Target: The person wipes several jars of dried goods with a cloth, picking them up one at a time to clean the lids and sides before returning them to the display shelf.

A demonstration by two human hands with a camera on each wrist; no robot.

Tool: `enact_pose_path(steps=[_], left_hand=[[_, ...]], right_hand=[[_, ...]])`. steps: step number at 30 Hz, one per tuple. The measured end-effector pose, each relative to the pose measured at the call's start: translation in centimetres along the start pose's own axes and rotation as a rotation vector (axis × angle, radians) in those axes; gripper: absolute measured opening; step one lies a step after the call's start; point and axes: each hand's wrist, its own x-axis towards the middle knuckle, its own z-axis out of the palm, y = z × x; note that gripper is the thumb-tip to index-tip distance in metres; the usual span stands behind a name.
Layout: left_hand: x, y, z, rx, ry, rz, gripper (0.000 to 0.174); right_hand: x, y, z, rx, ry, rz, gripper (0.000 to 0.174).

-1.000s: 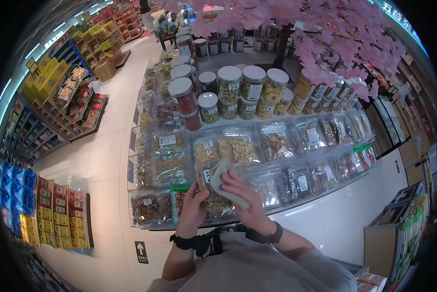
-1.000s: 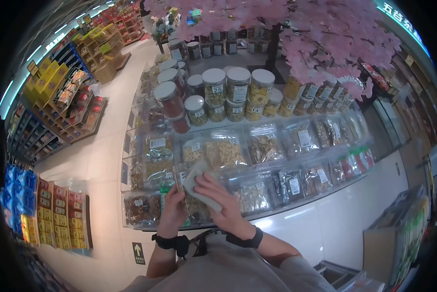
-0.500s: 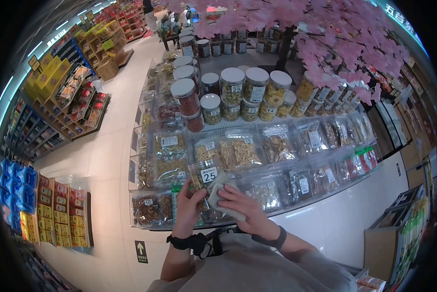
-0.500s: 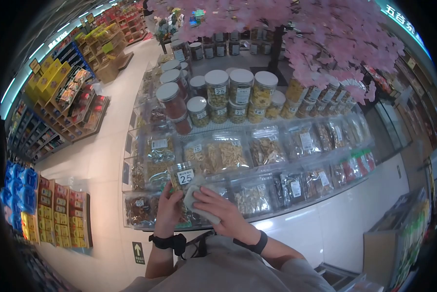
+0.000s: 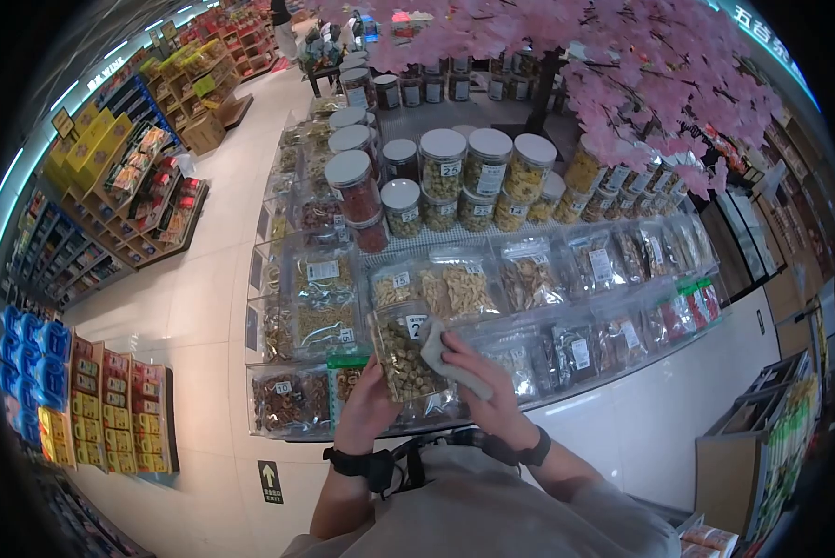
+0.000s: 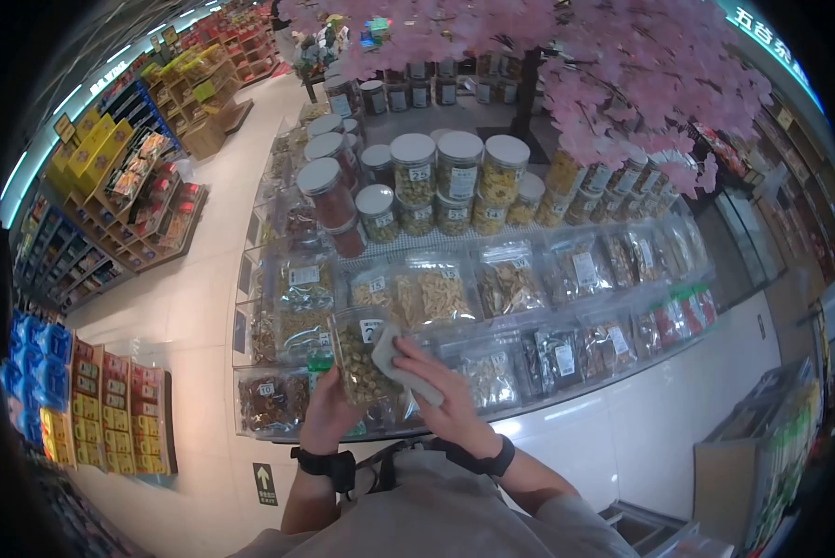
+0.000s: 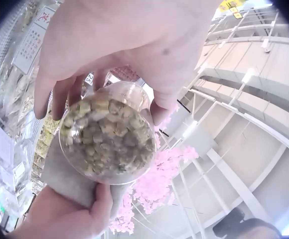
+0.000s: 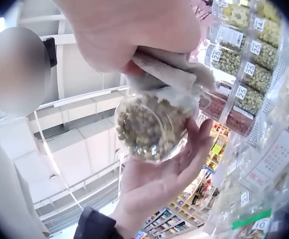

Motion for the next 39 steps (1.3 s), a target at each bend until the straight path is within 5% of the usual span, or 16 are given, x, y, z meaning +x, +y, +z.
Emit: enact_pose_path(steps=[3,13,16,18,21,24,25,27,34,36,39], left_hand=[[0.3,0.2,0.0,0.2,0.033,0.013,0.058],[0.7,1.8,-1.2,0.172,0.06,0.065,0.053],[0.7,0.6,-1.5,0.519,0.102,0.085,0.054],[0.9,0.2,-1.5,0.4,0.241,0.077,0.059],[0.9,2.7,-0.3,0.115,0.156,0.058,0.064],[0.4,3.1,0.7,0.178,0.14,0.088,0.064],[0.2,2.5,0.2,0.179,0.143,0.084,0.064],[0.2,1.2,-0.5,0.381,0.107,0.128,0.062],[0.4,2.1,-0.5,0.316,0.225,0.127,0.063],[0.8,2.0,-1.7,0.159,-0.02,0.067,0.06],[0.3,2.1,-0.8,-0.09,-0.05,-0.047,0.061]], right_hand=[[2.0,-0.4,0.0,-0.012,0.004,0.008,0.047],[1.4,-0.4,0.6,-0.155,-0.229,-0.247,0.047],[2.5,-1.0,0.6,-0.145,0.022,-0.102,0.046],[2.5,-1.1,0.8,-0.25,-0.046,-0.224,0.046],[0.8,-1.5,1.7,-0.193,-0.26,-0.352,0.05],[1.1,-1.8,0.9,-0.197,-0.281,-0.235,0.04],[1.4,-1.8,0.9,-0.195,-0.279,-0.23,0.04],[2.2,-1.7,1.0,-0.191,0.022,-0.187,0.053],[0.0,-1.0,1.5,-0.259,-0.218,-0.33,0.049],[-0.2,-1.3,0.8,-0.176,-0.189,-0.23,0.046],[-0.3,-0.5,0.4,-0.16,-0.089,-0.188,0.045]])
